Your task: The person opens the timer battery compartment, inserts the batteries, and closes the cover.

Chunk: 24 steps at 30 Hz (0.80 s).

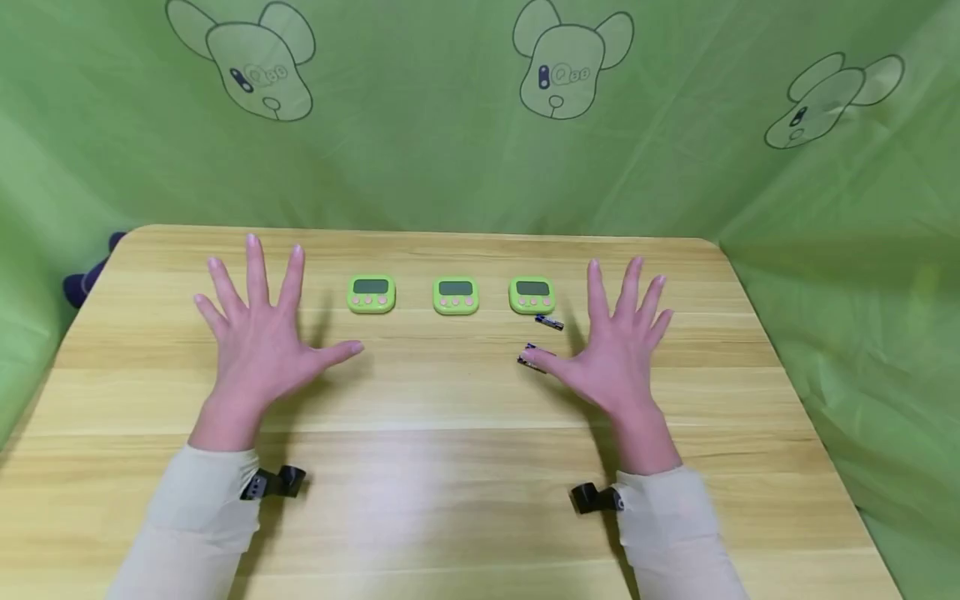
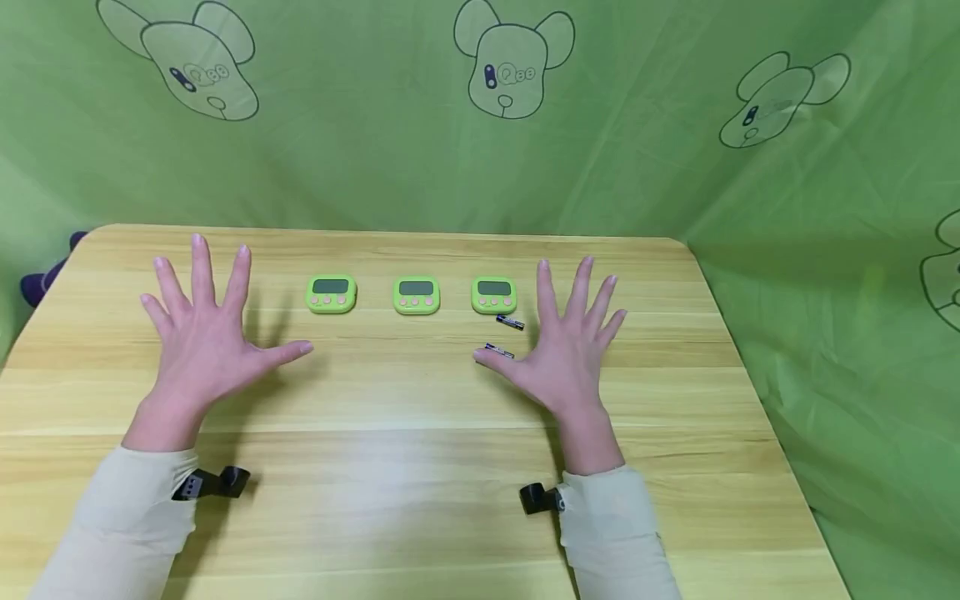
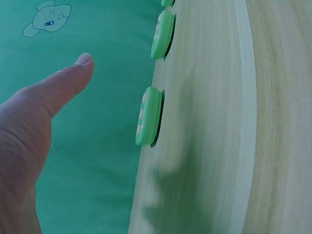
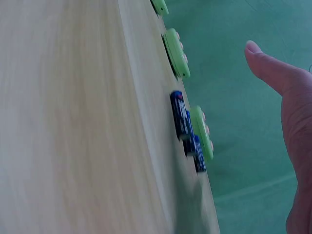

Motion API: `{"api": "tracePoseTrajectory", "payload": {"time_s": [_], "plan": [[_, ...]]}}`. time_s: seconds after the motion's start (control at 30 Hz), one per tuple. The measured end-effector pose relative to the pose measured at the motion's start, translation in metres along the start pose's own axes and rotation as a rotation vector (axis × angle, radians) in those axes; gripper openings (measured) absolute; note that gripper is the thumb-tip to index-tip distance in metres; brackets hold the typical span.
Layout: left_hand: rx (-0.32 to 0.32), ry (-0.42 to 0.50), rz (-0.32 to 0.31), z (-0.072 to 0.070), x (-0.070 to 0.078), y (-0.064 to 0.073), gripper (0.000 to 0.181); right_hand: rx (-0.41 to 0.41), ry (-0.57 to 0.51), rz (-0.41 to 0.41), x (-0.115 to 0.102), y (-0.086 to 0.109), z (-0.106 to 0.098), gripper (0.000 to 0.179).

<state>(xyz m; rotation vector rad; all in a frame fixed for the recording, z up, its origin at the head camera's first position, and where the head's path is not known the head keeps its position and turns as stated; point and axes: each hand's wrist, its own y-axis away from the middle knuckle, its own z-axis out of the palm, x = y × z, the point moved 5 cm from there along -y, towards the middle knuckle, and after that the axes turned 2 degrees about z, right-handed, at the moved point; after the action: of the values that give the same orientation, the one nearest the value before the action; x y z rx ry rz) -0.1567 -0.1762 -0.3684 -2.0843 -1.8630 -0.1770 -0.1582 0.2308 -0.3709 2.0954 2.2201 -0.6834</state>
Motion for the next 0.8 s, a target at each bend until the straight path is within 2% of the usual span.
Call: {"api": "tracePoseTrajectory", "payload": {"time_s": [0.13,0.27,0.43,0.53,0.63,0.8], "plan": [[-0.003,0.03,0.009,0.002,-0.001,-0.002,0.133,0.049,-0.056,-0.049,-0.014,-0.002,0.0,0.133],[-0.013,0.093,0.015,0.006,-0.005,-0.005,0.132,0.105,-0.115,-0.121,-0.037,-0.006,0.003,0.13],[-0.028,0.242,0.01,0.011,-0.01,-0.014,0.13,0.187,-0.217,-0.2,-0.069,-0.013,0.013,0.124],[-0.042,0.329,0.002,0.015,-0.012,-0.021,0.129,0.207,-0.286,-0.215,-0.087,-0.015,0.02,0.119],[-0.052,0.391,0.002,0.018,-0.012,-0.027,0.128,0.179,-0.341,-0.205,-0.103,-0.018,0.028,0.111],[-0.063,0.471,0.015,0.024,-0.015,-0.037,0.125,0.048,-0.426,-0.132,-0.13,-0.022,0.047,0.102]]}}
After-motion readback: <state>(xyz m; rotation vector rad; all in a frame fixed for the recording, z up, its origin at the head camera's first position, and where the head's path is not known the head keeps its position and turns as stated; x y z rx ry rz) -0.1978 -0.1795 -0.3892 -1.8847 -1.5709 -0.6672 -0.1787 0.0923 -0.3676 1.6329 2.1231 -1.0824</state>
